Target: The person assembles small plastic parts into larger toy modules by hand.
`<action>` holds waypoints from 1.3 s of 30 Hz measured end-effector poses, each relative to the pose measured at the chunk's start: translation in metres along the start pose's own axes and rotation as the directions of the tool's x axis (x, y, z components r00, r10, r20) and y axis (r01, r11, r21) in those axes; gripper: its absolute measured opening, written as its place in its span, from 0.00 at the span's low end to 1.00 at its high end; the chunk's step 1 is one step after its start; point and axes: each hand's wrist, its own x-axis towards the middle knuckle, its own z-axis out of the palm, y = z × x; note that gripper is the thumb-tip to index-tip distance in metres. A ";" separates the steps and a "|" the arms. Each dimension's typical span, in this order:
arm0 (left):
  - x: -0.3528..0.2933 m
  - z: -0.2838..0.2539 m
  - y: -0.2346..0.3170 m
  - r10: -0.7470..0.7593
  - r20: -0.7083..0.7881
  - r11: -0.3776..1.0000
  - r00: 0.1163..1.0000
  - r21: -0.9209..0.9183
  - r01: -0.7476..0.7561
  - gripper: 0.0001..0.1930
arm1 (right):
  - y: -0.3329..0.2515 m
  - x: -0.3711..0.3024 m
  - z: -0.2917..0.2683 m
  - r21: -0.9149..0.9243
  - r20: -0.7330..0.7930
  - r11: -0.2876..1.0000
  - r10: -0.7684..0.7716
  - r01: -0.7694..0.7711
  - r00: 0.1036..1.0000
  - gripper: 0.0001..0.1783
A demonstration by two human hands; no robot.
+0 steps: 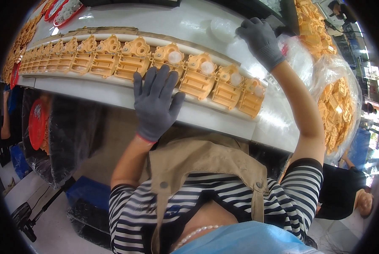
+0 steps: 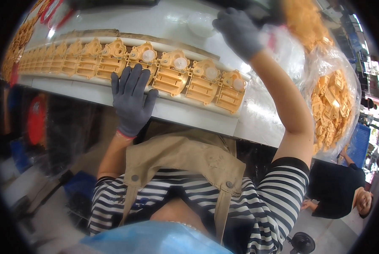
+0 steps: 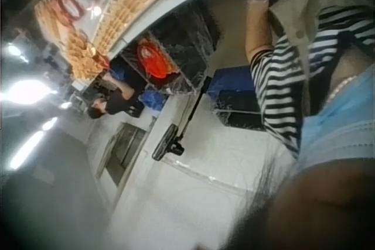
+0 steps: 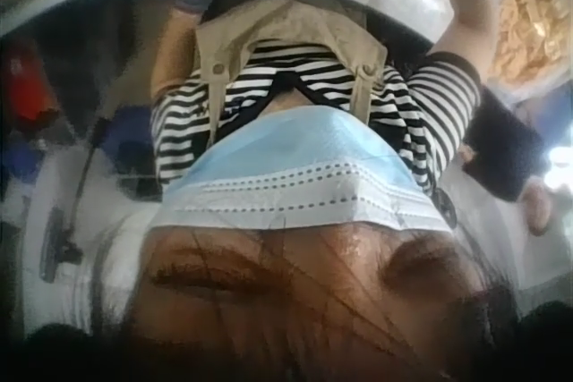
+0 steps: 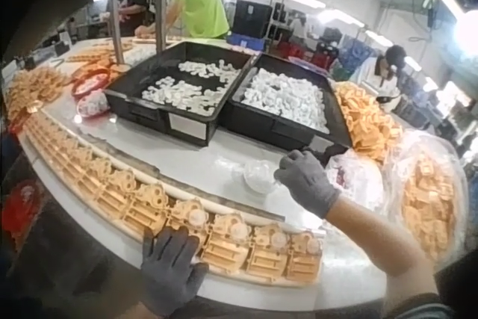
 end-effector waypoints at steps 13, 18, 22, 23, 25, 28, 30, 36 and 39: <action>-0.001 -0.003 -0.001 -0.015 0.052 1.000 0.999 0.005 0.015 0.23 | -0.025 0.002 -0.011 0.633 0.304 0.637 0.319 -0.441 0.898 0.08; 0.001 0.000 0.001 0.006 -0.002 1.000 1.000 0.006 -0.006 0.23 | -0.013 -0.012 0.011 0.878 0.378 0.105 0.445 -0.467 0.811 0.13; 0.000 0.001 0.002 0.020 -0.012 1.000 1.000 -0.008 -0.020 0.23 | -0.012 -0.018 0.005 0.789 0.543 -0.533 0.374 -0.305 0.752 0.15; -0.001 0.000 0.002 0.022 -0.009 1.000 1.000 0.012 -0.022 0.22 | -0.010 -0.024 0.012 0.727 0.512 -0.659 0.332 -0.194 0.792 0.17; -0.001 0.000 0.003 0.032 -0.014 0.999 0.999 0.021 -0.032 0.22 | -0.016 -0.028 0.013 0.586 0.443 -0.810 0.328 0.007 0.834 0.11; -0.003 -0.001 0.003 0.009 -0.003 0.999 1.000 0.033 -0.009 0.21 | -0.024 -0.026 0.014 0.482 0.365 -0.873 0.277 0.074 0.889 0.12; -0.006 -0.001 0.001 0.000 -0.028 0.999 1.000 0.035 0.001 0.22 | -0.041 -0.016 0.008 0.366 0.355 -0.927 0.224 0.086 0.908 0.11; -0.004 -0.015 -0.011 -0.030 -0.181 0.999 0.983 0.006 0.032 0.22 | -0.088 0.016 -0.025 0.828 0.395 -0.507 0.222 -0.241 0.891 0.17; -0.006 -0.026 -0.025 -0.130 -0.187 0.986 0.974 0.083 0.147 0.24 | -0.120 0.045 -0.040 0.886 0.407 -0.329 0.214 -0.327 0.888 0.17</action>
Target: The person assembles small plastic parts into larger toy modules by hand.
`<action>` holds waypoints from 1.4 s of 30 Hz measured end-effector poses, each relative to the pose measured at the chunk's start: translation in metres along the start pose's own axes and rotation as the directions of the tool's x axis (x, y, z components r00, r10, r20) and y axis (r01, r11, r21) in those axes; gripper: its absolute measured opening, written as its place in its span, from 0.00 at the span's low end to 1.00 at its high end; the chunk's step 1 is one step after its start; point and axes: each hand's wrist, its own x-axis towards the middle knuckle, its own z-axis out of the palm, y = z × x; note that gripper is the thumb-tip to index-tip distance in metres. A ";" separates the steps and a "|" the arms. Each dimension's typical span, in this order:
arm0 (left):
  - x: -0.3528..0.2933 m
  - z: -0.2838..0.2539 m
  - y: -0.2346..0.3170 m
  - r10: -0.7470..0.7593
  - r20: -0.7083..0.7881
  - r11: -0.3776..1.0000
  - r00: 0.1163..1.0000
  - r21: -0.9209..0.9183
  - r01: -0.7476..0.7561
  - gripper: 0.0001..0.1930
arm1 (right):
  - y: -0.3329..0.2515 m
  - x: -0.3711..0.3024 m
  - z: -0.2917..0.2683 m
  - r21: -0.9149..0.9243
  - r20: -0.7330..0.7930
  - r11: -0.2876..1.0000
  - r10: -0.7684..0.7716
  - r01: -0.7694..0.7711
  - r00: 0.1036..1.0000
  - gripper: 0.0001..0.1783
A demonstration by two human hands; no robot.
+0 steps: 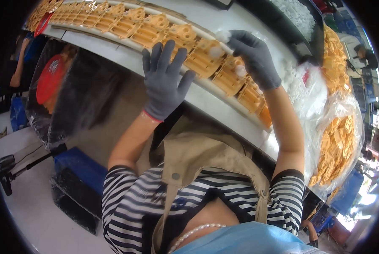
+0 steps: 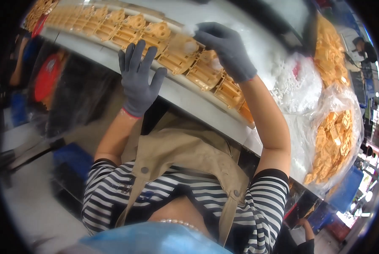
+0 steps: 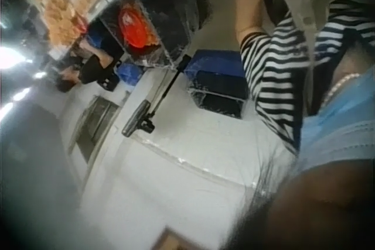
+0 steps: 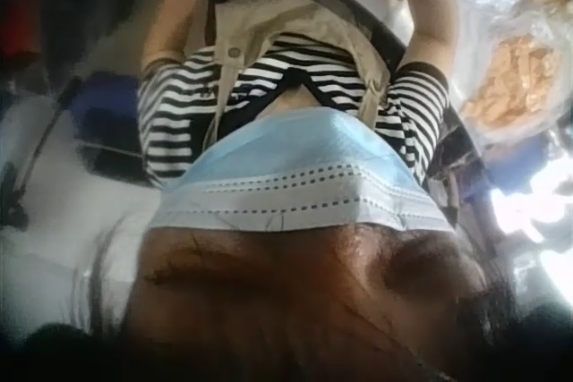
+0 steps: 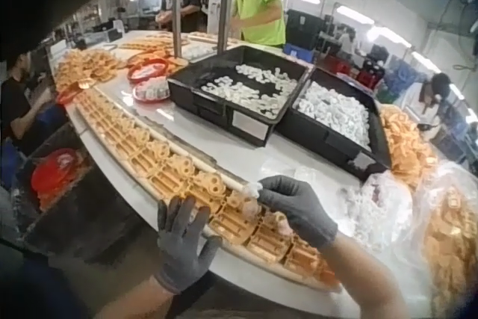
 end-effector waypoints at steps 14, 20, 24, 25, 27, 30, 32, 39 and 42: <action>0.000 0.004 -0.018 -0.006 0.061 1.000 0.998 0.014 0.005 0.26 | 0.017 0.048 0.063 -0.906 0.333 -0.015 -0.646 0.424 0.687 0.03; 0.002 0.010 -0.023 0.033 0.032 0.999 0.999 0.023 -0.034 0.27 | 0.011 0.045 0.067 -0.854 0.519 -0.325 -0.484 0.406 0.704 0.06; 0.001 0.006 -0.020 0.009 0.029 1.000 1.000 0.010 -0.010 0.25 | 0.004 0.039 0.069 -0.868 0.490 -0.289 -0.356 0.405 0.796 0.07; 0.000 0.005 -0.019 0.004 0.039 1.000 0.999 0.020 -0.005 0.25 | 0.006 0.038 0.069 -0.892 0.451 -0.215 -0.372 0.397 0.811 0.07; -0.001 0.006 -0.018 0.008 0.050 1.000 0.999 0.025 -0.009 0.25 | 0.007 0.036 0.070 -0.931 0.347 -0.035 -0.400 0.364 0.848 0.07; -0.003 0.008 -0.019 0.022 0.028 1.000 0.999 0.020 -0.023 0.25 | 0.017 0.039 0.066 -0.916 0.223 0.205 -0.453 0.344 0.863 0.07; -0.004 0.008 -0.021 0.013 0.032 1.000 0.999 0.011 -0.014 0.25 | 0.024 0.040 0.067 -0.893 0.204 0.259 -0.497 0.368 0.844 0.07; 0.003 0.009 -0.021 0.047 0.027 0.999 0.999 0.005 -0.047 0.26 | 0.008 0.033 0.069 -0.930 0.346 -0.035 -0.421 0.367 0.838 0.08; 0.006 0.013 -0.015 0.051 0.040 0.998 0.998 -0.034 -0.050 0.25 | -0.008 0.031 0.067 -0.929 0.370 -0.058 -0.199 0.366 0.907 0.09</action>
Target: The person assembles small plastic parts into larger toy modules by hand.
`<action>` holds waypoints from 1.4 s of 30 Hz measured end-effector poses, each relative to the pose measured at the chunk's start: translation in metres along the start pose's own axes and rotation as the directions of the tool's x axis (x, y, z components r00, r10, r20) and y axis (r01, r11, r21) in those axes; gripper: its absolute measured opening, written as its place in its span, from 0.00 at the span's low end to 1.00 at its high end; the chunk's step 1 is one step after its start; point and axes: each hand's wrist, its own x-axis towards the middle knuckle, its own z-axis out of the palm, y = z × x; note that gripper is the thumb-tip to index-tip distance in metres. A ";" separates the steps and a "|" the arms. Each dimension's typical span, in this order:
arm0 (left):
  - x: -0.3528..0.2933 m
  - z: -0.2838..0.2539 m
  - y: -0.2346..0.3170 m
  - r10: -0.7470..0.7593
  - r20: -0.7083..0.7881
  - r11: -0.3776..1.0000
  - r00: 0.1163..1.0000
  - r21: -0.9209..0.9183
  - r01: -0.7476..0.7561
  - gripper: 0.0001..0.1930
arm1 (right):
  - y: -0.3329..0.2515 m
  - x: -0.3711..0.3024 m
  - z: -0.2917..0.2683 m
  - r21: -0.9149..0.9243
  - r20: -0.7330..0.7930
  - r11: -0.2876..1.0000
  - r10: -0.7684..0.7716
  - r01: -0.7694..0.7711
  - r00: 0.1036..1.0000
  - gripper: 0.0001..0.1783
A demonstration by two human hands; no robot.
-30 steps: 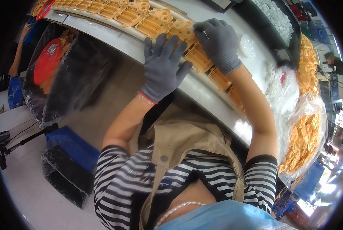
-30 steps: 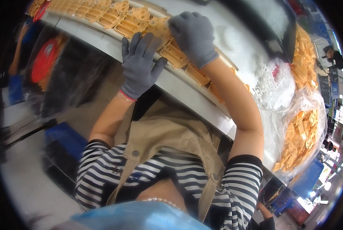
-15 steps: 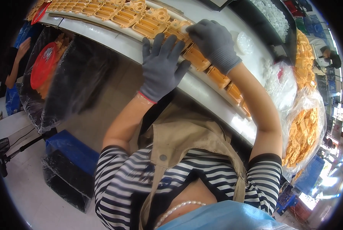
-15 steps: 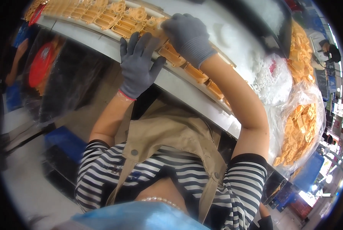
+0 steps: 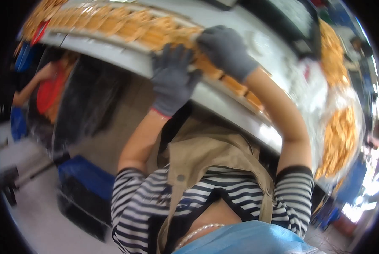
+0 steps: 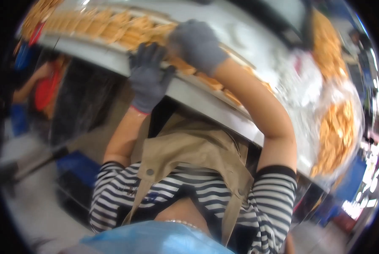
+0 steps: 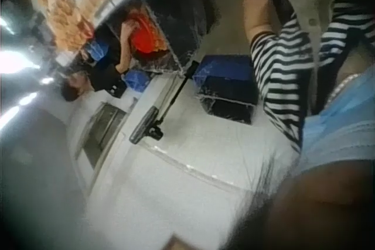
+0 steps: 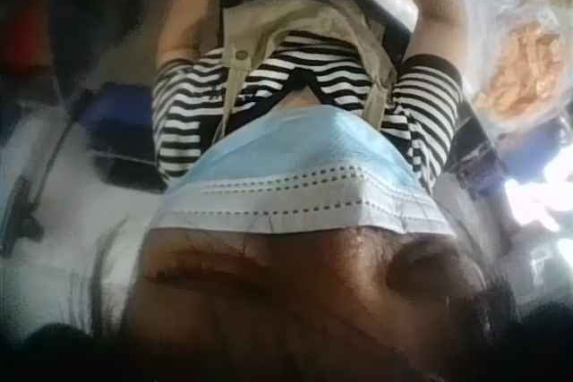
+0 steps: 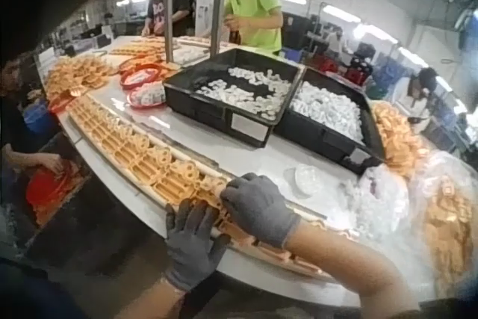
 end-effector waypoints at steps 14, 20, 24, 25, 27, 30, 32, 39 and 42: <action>-0.015 0.023 -0.016 0.090 -0.073 0.994 0.993 -0.063 -0.094 0.22 | 0.159 -0.189 0.017 0.017 -0.296 0.794 0.585 -0.608 0.755 0.16; -0.009 0.017 -0.005 0.132 0.010 0.981 0.991 0.144 -0.132 0.22 | 0.178 -0.193 0.038 -0.016 -0.146 0.629 0.768 -0.777 0.624 0.11; -0.009 0.014 -0.002 0.141 0.041 0.971 0.989 0.191 -0.147 0.22 | 0.171 -0.204 0.037 0.098 -0.161 0.709 0.703 -0.698 0.692 0.11; -0.009 0.013 -0.002 0.120 0.036 0.971 0.992 0.203 -0.125 0.22 | 0.167 -0.204 0.038 0.172 -0.231 0.741 0.670 -0.649 0.705 0.11; -0.010 0.009 -0.007 0.119 0.016 0.975 0.993 0.190 -0.120 0.22 | 0.166 -0.199 0.039 0.215 -0.118 0.749 0.657 -0.627 0.744 0.12; -0.017 -0.002 -0.015 0.117 -0.005 0.986 0.993 0.123 -0.115 0.22 | 0.159 -0.197 0.049 0.264 -0.119 0.805 0.573 -0.530 0.811 0.12; -0.014 0.004 -0.012 0.075 0.000 0.996 0.997 0.055 -0.075 0.23 | 0.163 -0.210 0.048 0.386 -0.250 0.787 0.591 -0.481 0.767 0.15; -0.011 0.000 -0.003 -0.042 0.047 0.995 0.998 0.096 0.037 0.23 | 0.143 -0.192 0.011 0.417 -0.175 0.790 0.556 -0.450 0.813 0.12; -0.008 -0.001 0.000 -0.037 0.068 0.995 0.997 0.094 0.031 0.23 | 0.146 -0.177 0.005 0.441 -0.191 0.784 0.557 -0.436 0.808 0.10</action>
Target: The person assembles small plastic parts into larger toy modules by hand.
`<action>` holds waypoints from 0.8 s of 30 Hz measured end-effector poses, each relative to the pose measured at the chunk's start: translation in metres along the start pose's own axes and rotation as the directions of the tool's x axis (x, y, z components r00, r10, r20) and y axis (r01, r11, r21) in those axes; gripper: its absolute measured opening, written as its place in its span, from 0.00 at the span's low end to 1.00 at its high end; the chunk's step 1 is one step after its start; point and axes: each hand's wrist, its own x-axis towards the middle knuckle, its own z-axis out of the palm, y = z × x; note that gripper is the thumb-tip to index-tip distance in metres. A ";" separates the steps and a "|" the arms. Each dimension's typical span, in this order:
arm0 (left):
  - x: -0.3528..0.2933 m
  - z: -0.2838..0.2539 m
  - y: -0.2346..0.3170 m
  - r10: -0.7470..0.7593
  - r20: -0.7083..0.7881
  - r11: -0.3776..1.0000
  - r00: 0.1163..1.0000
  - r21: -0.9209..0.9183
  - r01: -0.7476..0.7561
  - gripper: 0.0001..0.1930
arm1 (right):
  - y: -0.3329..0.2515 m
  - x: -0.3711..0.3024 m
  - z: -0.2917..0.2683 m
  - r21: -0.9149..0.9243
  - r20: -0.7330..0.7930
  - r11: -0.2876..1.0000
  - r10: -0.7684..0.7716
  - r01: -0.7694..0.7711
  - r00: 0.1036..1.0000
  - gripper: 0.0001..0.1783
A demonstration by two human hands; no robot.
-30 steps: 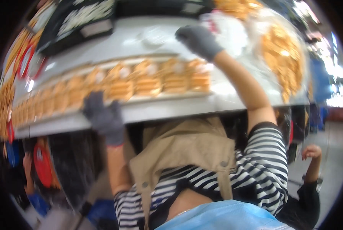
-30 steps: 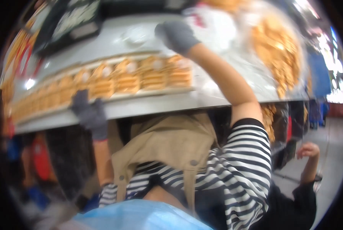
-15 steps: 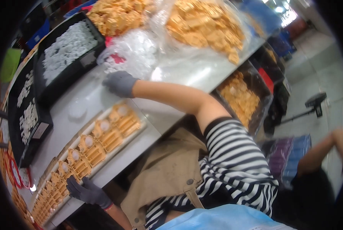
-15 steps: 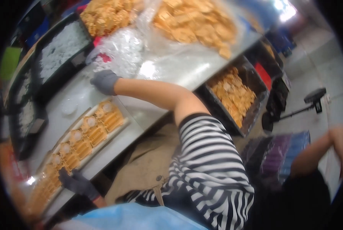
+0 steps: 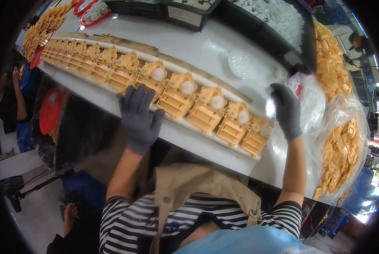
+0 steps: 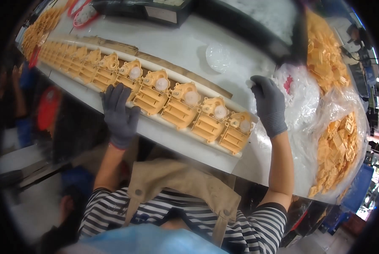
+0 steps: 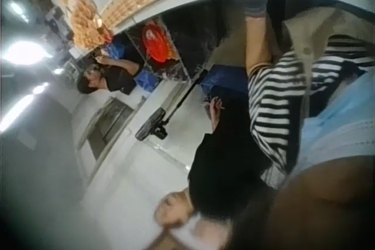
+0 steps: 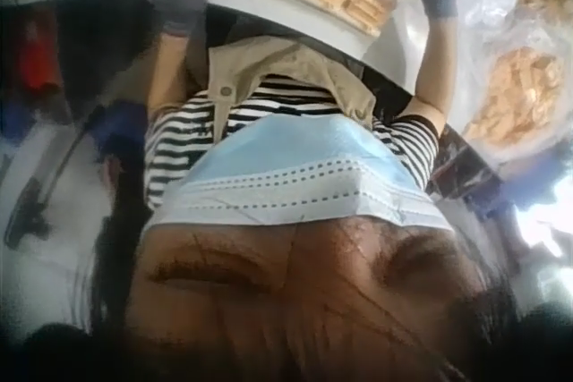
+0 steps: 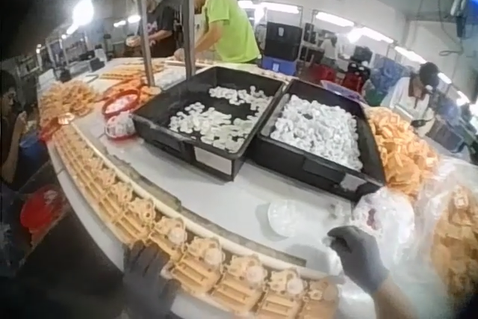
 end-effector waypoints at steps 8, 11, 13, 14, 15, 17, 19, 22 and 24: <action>0.007 0.003 -0.008 -0.010 -0.040 1.000 0.999 0.002 0.010 0.23 | -0.014 0.058 0.006 0.317 0.168 0.934 0.114 -0.163 0.979 0.07; 0.002 -0.005 -0.006 -0.012 -0.027 1.000 1.000 -0.019 0.011 0.23 | -0.002 0.061 0.017 0.280 0.094 0.960 -0.053 0.025 0.994 0.05; 0.003 -0.004 -0.002 -0.031 -0.042 0.996 0.999 -0.087 0.027 0.21 | -0.010 0.054 0.013 0.297 0.102 0.953 0.038 -0.067 0.994 0.04; 0.004 -0.002 0.000 -0.040 -0.090 0.996 0.995 -0.082 0.033 0.23 | 0.002 0.053 0.018 0.327 0.139 0.943 0.022 -0.066 0.990 0.05; 0.004 -0.004 0.000 -0.040 -0.073 0.998 0.997 -0.055 0.037 0.24 | 0.007 0.054 0.018 0.278 0.211 0.953 0.064 -0.123 0.975 0.06; -0.002 -0.013 0.004 -0.069 -0.087 0.998 0.994 0.007 0.070 0.25 | 0.011 0.049 0.019 0.368 0.217 0.921 0.047 -0.126 0.975 0.06; 0.002 -0.021 0.008 -0.041 -0.057 0.999 0.998 -0.035 0.039 0.23 | 0.007 0.048 0.013 0.376 0.179 0.925 -0.009 -0.060 0.984 0.06; 0.000 -0.020 0.008 -0.062 -0.073 0.998 0.995 -0.033 0.060 0.23 | -0.004 0.052 0.017 0.378 0.216 0.922 -0.007 -0.077 0.976 0.05; 0.003 -0.023 0.009 -0.060 -0.099 0.998 0.993 -0.016 0.059 0.23 | -0.009 0.051 0.016 0.376 0.214 0.922 0.013 -0.095 0.977 0.05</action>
